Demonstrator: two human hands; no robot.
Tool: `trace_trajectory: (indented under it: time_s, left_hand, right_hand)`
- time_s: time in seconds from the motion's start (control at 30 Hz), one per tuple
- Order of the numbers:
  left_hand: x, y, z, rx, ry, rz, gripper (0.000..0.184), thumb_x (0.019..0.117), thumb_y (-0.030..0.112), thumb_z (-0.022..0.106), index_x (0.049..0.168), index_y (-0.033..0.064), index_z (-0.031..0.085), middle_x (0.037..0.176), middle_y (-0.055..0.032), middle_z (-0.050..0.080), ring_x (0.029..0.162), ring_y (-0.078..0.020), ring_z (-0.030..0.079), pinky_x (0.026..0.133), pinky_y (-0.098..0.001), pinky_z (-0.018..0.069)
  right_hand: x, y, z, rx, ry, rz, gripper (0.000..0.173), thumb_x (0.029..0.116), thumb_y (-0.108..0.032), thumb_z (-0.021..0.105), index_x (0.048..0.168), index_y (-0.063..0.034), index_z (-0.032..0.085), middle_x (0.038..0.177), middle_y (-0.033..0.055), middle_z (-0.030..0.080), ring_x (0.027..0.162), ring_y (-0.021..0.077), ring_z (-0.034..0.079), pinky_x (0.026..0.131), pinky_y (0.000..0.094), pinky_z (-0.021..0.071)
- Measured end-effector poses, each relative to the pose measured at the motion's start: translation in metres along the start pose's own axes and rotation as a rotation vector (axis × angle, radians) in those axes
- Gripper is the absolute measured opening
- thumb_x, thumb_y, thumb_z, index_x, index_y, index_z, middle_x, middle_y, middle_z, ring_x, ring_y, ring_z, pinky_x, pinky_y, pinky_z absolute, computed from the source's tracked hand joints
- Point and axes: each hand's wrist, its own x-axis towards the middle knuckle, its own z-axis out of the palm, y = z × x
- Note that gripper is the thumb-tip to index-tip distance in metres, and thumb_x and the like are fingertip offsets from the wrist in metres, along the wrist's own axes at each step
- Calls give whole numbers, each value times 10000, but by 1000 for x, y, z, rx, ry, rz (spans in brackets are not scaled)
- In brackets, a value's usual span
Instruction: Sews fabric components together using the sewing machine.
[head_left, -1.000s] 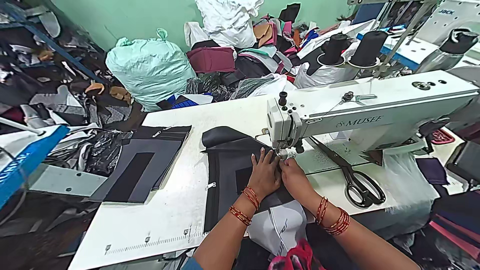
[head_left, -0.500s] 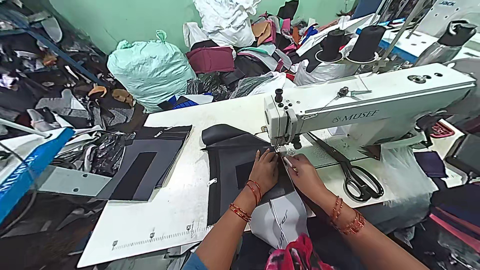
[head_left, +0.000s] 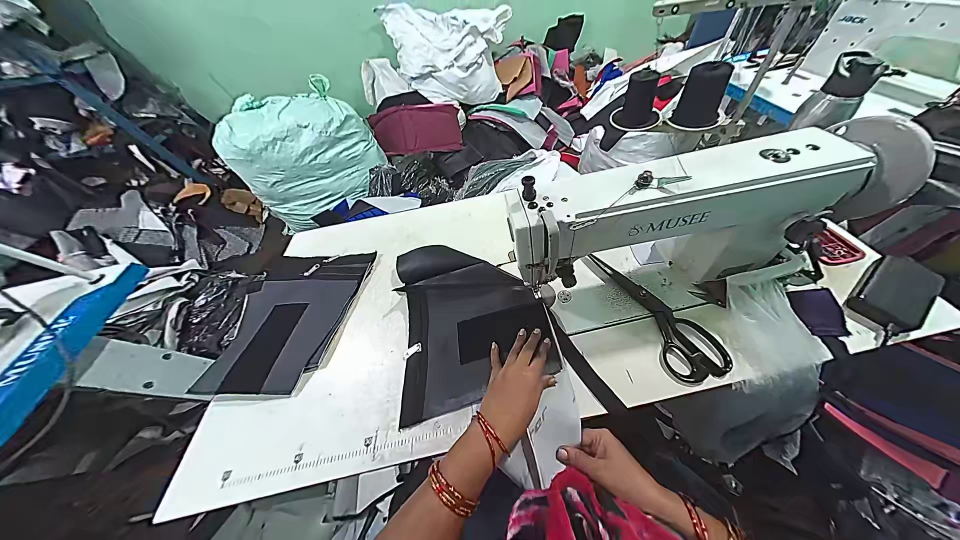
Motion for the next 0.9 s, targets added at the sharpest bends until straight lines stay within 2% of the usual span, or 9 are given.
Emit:
trace_trajectory:
  time_s: [0.07, 0.13, 0.2, 0.27, 0.37, 0.5, 0.6, 0.9]
  left_hand:
    - [-2, -5, -6, 44, -38, 8, 541, 1075, 348, 504, 1556, 107, 450, 1673, -90, 331, 1566, -331, 247, 1176, -752, 143]
    - [-1, -1, -13, 95, -122, -21, 541, 1092, 298, 459, 1589, 100, 380, 1700, -79, 266, 1584, -309, 193, 1201, -716, 124]
    - [2, 10, -14, 144, -181, -71, 608, 1033, 129, 467, 1613, 57, 300, 1716, -100, 205, 1591, -322, 150, 1225, -672, 115]
    - [7, 22, -12, 165, -171, -128, 701, 952, 20, 504, 1613, 21, 271, 1701, -141, 231, 1577, -359, 185, 1239, -635, 131]
    - [19, 30, -3, 153, -42, -197, 617, 992, 100, 499, 1586, 21, 351, 1629, -174, 370, 1502, -403, 335, 1225, -583, 229]
    - [24, 35, 6, 137, 41, -223, 507, 1073, 184, 442, 1558, 39, 418, 1622, -170, 388, 1490, -428, 346, 1200, -578, 279]
    - [23, 39, 7, 125, 67, -225, 498, 1107, 272, 396, 1537, 27, 451, 1602, -175, 422, 1484, -431, 357, 1191, -571, 292]
    - [26, 44, 7, 133, 31, -222, 552, 1123, 343, 320, 1555, 11, 411, 1615, -165, 407, 1488, -413, 359, 1186, -585, 280]
  right_hand:
    - [6, -1, 10, -4, -65, -52, 232, 982, -248, 664, 843, -62, 664, 629, -92, 563, 537, -38, 486, 535, 171, 405]
    - [8, -5, 13, -52, -100, -66, 257, 988, -257, 658, 826, -57, 656, 621, -81, 550, 536, -29, 479, 540, 185, 402]
    - [7, -6, 10, -70, -113, -55, 264, 992, -254, 658, 809, -65, 638, 615, -78, 540, 533, -23, 475, 541, 190, 398]
    - [6, -6, 8, -69, -117, -41, 255, 994, -258, 659, 833, -60, 654, 624, -73, 560, 540, -20, 496, 548, 192, 418]
    - [6, -4, 9, -83, -103, -31, 280, 990, -274, 660, 832, -44, 642, 633, -54, 547, 549, -1, 487, 555, 210, 409]
    - [6, -4, 7, -95, -105, -18, 295, 988, -289, 666, 816, -51, 633, 624, -59, 542, 546, -1, 489, 554, 210, 410]
    - [7, -3, 7, -108, -117, -17, 307, 997, -290, 649, 812, -45, 632, 619, -56, 531, 542, 5, 478, 554, 220, 404]
    - [8, -6, 4, -169, -128, -15, 337, 1002, -298, 649, 797, -32, 620, 616, -43, 509, 544, 17, 460, 560, 231, 391]
